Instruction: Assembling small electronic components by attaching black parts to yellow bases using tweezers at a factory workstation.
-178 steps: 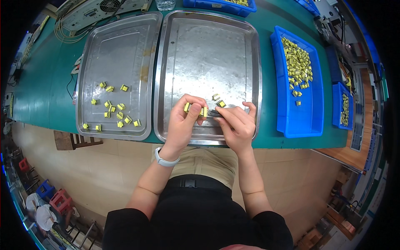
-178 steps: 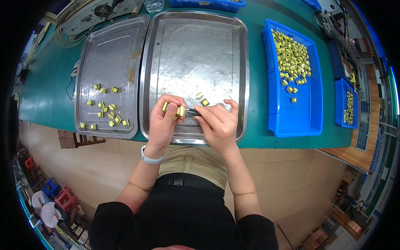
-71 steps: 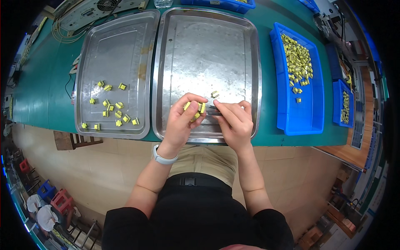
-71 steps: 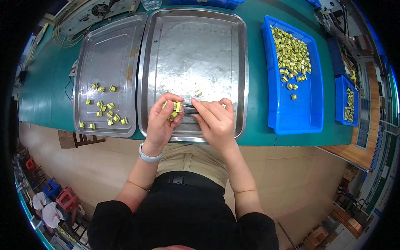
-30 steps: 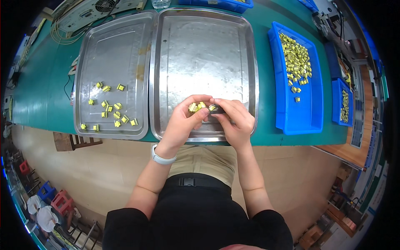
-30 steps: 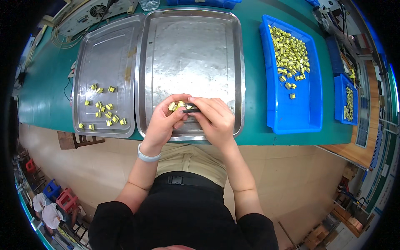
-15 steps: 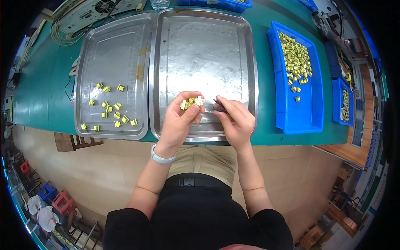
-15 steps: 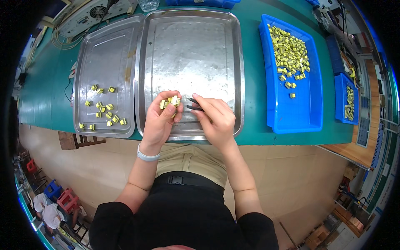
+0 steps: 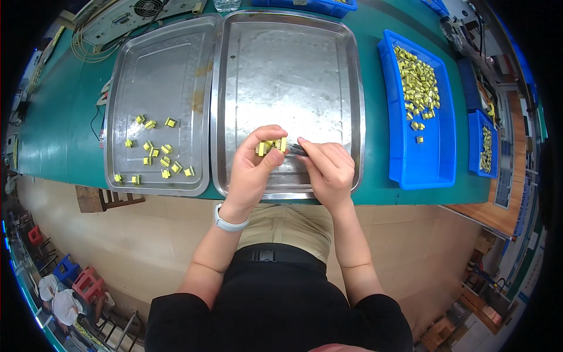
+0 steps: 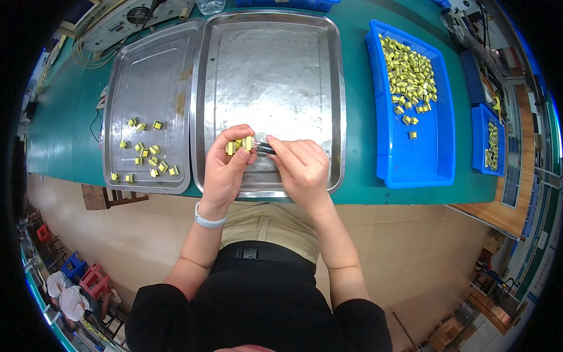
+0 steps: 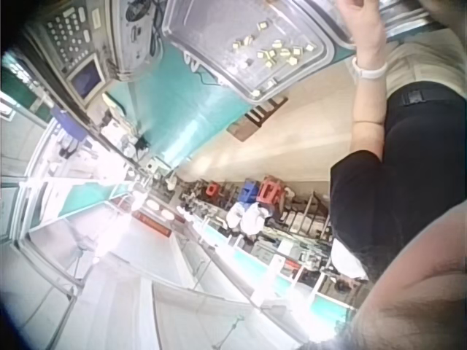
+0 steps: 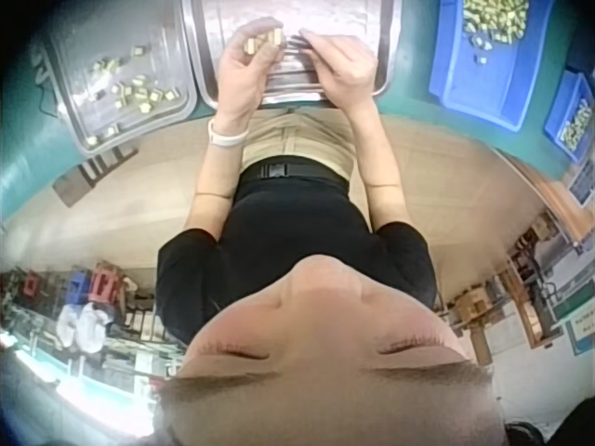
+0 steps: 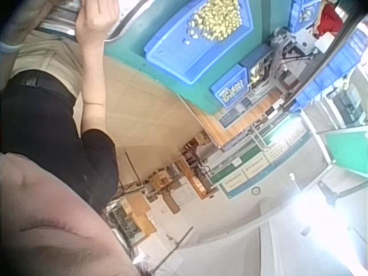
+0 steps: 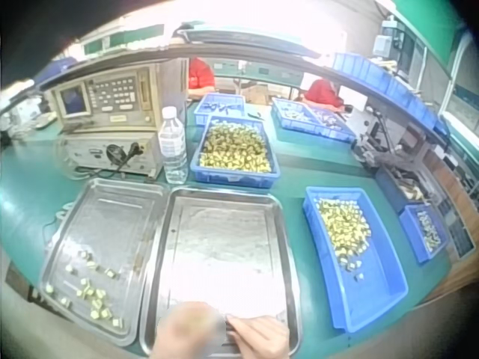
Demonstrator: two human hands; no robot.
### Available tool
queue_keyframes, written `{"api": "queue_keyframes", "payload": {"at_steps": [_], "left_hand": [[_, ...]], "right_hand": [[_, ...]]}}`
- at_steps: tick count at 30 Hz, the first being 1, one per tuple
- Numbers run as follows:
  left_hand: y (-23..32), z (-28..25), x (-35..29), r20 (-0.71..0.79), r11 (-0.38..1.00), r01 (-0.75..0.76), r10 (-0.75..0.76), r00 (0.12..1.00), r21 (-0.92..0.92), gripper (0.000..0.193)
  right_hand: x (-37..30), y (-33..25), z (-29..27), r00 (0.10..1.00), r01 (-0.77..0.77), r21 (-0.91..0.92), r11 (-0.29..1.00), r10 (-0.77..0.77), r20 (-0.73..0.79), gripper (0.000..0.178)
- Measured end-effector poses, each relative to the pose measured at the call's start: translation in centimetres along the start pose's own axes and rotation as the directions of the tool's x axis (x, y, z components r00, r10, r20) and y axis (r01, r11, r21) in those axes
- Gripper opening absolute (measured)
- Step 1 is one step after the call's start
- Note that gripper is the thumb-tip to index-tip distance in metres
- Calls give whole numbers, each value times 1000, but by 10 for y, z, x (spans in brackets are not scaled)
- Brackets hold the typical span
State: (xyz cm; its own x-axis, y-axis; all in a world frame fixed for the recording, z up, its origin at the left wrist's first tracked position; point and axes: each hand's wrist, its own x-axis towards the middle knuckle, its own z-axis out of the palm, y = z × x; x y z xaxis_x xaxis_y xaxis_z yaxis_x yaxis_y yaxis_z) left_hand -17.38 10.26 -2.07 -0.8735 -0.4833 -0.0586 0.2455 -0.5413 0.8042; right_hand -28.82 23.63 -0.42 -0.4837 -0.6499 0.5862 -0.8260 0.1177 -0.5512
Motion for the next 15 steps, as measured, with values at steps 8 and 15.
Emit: {"api": "queue_keyframes", "payload": {"at_steps": [8, 15], "left_hand": [[1, 3, -1, -18, 1000, -5, 5, 1000, 1, 30], [0, 2, 0, 5, 999, -14, 13, 1000, 44, 29]], "right_hand": [[1, -1, -1, 1000, -9, -23, 1000, 9, 3, 36], [0, -1, -1, 1000, -11, -26, 1000, 11, -4, 36]]}}
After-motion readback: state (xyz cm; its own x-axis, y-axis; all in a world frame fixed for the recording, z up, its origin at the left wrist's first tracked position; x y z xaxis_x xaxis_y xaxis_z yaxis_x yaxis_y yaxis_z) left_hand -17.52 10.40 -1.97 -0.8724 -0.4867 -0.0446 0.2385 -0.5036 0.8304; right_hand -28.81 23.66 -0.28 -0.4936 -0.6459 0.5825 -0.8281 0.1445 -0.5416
